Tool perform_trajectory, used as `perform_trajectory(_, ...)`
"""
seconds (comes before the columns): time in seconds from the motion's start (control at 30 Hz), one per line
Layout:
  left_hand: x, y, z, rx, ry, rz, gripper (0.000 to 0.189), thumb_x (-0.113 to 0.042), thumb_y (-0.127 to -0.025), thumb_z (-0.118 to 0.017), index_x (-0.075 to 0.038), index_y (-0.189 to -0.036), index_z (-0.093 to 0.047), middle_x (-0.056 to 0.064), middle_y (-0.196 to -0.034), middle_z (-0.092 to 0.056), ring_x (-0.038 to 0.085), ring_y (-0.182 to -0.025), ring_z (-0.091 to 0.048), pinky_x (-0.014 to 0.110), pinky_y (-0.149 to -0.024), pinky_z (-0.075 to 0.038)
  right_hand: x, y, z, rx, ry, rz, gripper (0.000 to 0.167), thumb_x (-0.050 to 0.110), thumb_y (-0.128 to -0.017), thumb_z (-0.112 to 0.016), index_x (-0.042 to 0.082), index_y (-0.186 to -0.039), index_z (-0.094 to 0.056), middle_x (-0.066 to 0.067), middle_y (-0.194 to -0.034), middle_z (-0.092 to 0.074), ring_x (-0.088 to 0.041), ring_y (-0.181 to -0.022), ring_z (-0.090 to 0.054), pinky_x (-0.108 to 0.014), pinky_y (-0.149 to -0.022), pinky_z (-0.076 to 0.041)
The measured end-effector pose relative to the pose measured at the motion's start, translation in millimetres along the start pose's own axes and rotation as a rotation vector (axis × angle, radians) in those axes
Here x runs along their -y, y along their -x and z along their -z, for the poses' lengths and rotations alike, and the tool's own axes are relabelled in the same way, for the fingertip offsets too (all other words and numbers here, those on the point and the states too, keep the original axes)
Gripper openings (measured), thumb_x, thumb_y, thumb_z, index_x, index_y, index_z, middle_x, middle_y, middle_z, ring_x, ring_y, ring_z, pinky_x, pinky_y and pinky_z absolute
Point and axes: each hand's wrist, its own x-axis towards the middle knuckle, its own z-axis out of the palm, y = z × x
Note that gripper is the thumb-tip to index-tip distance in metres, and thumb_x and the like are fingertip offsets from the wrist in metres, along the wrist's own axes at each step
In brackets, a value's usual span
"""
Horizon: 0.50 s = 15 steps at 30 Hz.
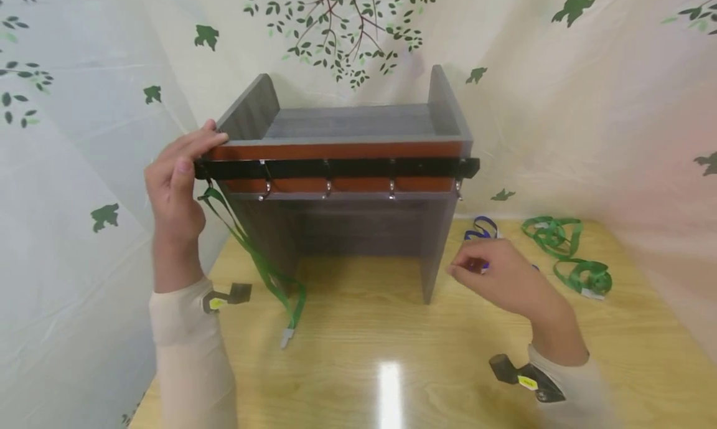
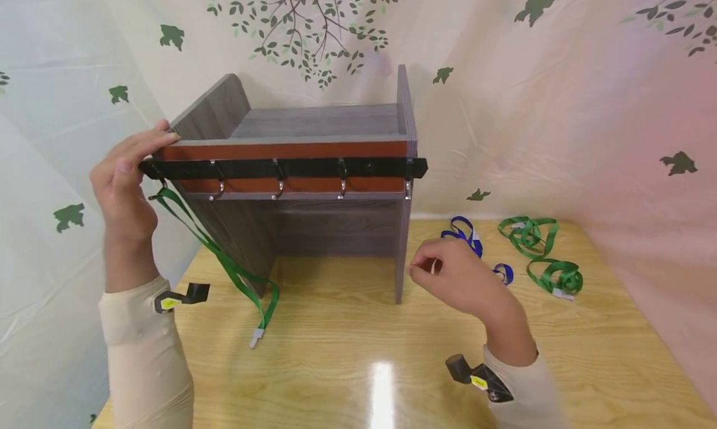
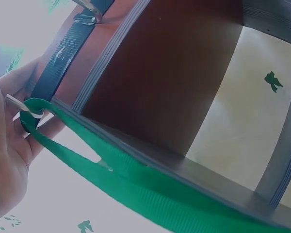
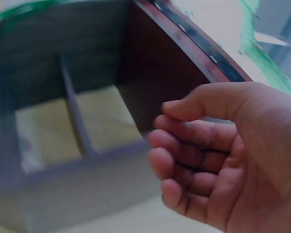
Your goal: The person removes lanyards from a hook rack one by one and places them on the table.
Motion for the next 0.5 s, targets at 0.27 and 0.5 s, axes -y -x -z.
perform_trajectory(0.27, -1.0, -1.0, 4.3, 0.047, 0.007, 0.002, 0.075, -0.063, -0.100, -0.059, 0.009, -0.110, -0.077, 0.000, -0.119, -0.081, 0.016, -0.129, -0.071, 0.033, -0.119, -0.049, 30.2, -12.0, -46.2, 0.115, -0.108, 0.058, 0.011, 0.015, -0.097, -0.075, 0.024, -0.091, -0.077, 0.014, -0.083, -0.065, -0.006, -0.076, -0.062, -0.023, -0.070, -0.057)
perform_trajectory(0.5, 0.6, 0.4, 7.0, 0.056, -0.012, 0.002, 0.077, -0.065, -0.100, -0.058, 0.008, -0.112, -0.077, 0.000, -0.122, -0.081, 0.017, -0.131, -0.070, 0.033, -0.120, -0.048, 48.2, -22.9, -80.5, 0.199, -0.097, 0.153, 0.008, 0.018, -0.100, -0.071, 0.017, -0.097, -0.079, 0.012, -0.081, -0.064, -0.001, -0.075, -0.057, -0.020, -0.068, -0.055)
